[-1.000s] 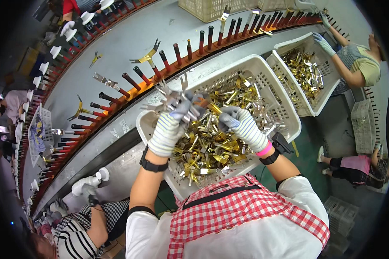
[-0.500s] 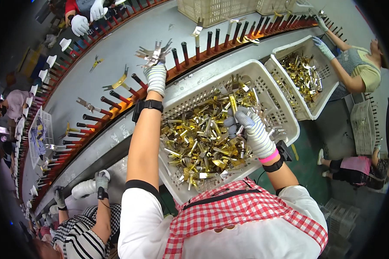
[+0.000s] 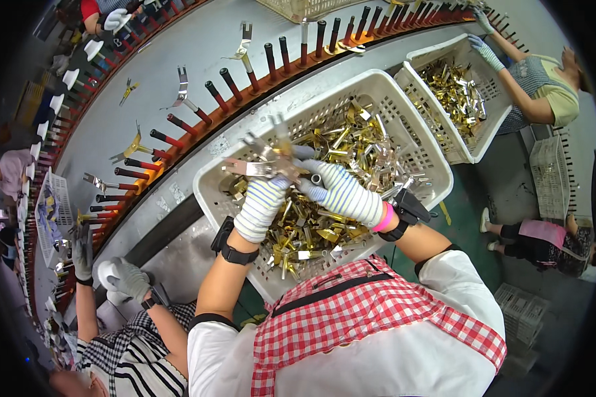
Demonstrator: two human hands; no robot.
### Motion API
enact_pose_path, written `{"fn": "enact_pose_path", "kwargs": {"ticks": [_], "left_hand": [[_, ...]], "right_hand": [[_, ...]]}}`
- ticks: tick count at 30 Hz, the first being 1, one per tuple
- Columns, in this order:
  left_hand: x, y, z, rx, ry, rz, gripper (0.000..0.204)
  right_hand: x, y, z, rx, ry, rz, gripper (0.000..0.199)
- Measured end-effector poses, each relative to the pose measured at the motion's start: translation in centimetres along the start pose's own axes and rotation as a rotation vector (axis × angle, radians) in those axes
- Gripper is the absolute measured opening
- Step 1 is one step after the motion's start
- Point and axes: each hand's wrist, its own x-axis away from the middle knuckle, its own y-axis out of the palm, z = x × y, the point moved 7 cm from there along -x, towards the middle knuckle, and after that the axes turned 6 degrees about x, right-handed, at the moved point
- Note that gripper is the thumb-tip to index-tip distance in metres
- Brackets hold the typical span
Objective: Placing small decorative plastic components onto a rotating assembly rack.
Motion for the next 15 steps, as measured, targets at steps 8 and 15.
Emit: {"fn": "enact_pose_path", "kwargs": {"ticks": [8, 15], "left_hand": [[4.5, 1.3, -2.6, 0.671, -0.407, 0.000, 0.037], [5.1, 3.3, -4.1, 0.065, -0.215, -0.380, 0.039]], "right_hand": [[3.0, 0.5, -10.4, 0.842, -1.013, 0.292, 0.042], [4.7, 1.8, -6.7, 0.986, -0.967, 0.003, 0.044]]}}
